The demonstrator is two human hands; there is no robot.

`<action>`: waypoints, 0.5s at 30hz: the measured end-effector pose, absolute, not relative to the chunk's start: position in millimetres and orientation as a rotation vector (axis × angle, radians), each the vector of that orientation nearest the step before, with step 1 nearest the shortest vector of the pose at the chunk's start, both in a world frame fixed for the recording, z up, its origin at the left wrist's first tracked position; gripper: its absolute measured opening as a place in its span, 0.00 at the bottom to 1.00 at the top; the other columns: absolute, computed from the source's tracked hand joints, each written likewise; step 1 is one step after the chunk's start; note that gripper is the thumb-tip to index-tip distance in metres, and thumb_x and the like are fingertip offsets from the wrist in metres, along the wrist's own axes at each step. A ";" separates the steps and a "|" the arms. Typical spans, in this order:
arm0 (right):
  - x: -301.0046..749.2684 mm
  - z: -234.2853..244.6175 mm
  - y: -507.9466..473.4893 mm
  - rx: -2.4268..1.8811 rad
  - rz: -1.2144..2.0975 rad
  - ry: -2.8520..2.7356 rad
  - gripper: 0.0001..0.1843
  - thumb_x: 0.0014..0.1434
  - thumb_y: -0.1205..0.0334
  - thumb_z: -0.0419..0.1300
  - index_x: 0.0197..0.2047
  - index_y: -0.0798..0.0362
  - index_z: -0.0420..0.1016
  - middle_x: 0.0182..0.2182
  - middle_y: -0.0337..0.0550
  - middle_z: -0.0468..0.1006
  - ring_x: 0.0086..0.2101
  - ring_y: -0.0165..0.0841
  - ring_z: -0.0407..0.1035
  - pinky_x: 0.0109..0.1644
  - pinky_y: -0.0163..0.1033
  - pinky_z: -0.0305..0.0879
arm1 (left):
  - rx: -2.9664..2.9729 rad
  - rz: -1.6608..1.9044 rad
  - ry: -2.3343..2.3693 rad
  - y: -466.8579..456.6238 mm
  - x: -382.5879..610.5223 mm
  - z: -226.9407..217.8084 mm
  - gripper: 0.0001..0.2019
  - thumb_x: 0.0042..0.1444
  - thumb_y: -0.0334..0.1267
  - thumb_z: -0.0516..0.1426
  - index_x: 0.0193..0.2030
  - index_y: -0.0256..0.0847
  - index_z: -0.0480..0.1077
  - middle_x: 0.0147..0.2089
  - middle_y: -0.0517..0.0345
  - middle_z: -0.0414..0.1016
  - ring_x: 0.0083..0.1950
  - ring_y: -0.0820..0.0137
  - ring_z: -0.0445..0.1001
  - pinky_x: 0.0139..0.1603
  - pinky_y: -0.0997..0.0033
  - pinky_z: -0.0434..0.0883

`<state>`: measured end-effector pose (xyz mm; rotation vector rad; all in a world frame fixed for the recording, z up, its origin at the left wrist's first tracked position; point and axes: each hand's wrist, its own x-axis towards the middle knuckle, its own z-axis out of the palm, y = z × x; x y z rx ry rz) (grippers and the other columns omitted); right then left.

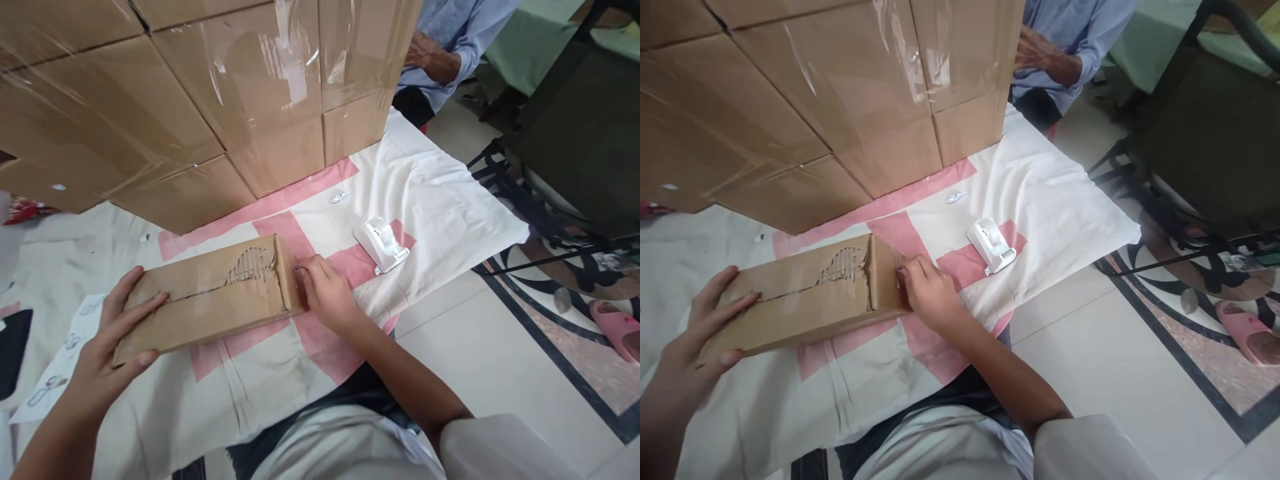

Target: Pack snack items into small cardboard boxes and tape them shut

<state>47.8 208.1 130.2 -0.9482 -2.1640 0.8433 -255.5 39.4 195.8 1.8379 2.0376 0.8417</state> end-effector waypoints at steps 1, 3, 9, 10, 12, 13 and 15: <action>49.8 129.5 206.7 -0.911 0.883 -2.158 0.14 0.73 0.65 0.45 0.49 0.52 0.72 0.43 0.49 0.76 0.40 0.37 0.72 0.44 0.40 0.68 | 1.837 0.847 2.046 39.2 -255.0 195.6 0.30 0.55 0.47 0.59 0.63 0.83 0.64 0.78 0.82 0.45 0.79 0.47 0.44 0.75 0.35 0.44; 57.0 128.1 203.8 -0.808 0.997 -2.130 0.15 0.73 0.65 0.45 0.52 0.51 0.72 0.43 0.48 0.75 0.41 0.36 0.71 0.46 0.41 0.70 | 1.828 0.861 2.068 38.5 -254.3 194.9 0.31 0.53 0.47 0.58 0.63 0.83 0.64 0.78 0.83 0.46 0.79 0.46 0.44 0.75 0.35 0.43; 88.3 129.0 192.8 -0.510 1.459 -1.974 0.24 0.70 0.67 0.52 0.67 0.49 0.69 0.41 0.43 0.69 0.41 0.33 0.69 0.48 0.40 0.70 | 1.721 0.903 2.079 37.6 -251.7 193.1 0.32 0.47 0.47 0.59 0.60 0.85 0.67 0.77 0.88 0.47 0.79 0.46 0.43 0.76 0.38 0.43; 90.2 130.1 191.7 -0.532 1.509 -1.940 0.25 0.69 0.68 0.52 0.67 0.48 0.69 0.41 0.42 0.67 0.42 0.32 0.68 0.49 0.40 0.70 | 1.708 0.912 2.078 38.1 -251.4 193.2 0.32 0.46 0.47 0.59 0.59 0.85 0.67 0.76 0.89 0.48 0.79 0.45 0.44 0.76 0.38 0.44; 89.1 132.1 191.2 -0.607 1.576 -1.885 0.28 0.68 0.70 0.50 0.69 0.46 0.68 0.42 0.42 0.66 0.43 0.32 0.67 0.52 0.41 0.69 | 1.707 0.926 2.078 39.6 -251.1 193.9 0.31 0.45 0.47 0.60 0.57 0.86 0.69 0.76 0.89 0.50 0.78 0.43 0.45 0.75 0.37 0.44; 86.8 132.8 191.7 -0.642 1.599 -1.865 0.30 0.67 0.71 0.50 0.69 0.46 0.66 0.43 0.42 0.66 0.44 0.32 0.67 0.54 0.41 0.69 | 1.706 0.926 2.077 40.4 -251.2 194.3 0.31 0.45 0.48 0.60 0.56 0.86 0.69 0.75 0.89 0.51 0.78 0.42 0.46 0.75 0.37 0.45; 80.6 133.0 193.8 -0.685 1.630 -1.836 0.33 0.65 0.73 0.49 0.71 0.45 0.65 0.46 0.44 0.67 0.46 0.32 0.67 0.55 0.42 0.69 | 1.700 0.928 2.069 41.9 -252.4 194.7 0.29 0.45 0.48 0.61 0.55 0.87 0.70 0.75 0.90 0.52 0.78 0.42 0.47 0.75 0.38 0.47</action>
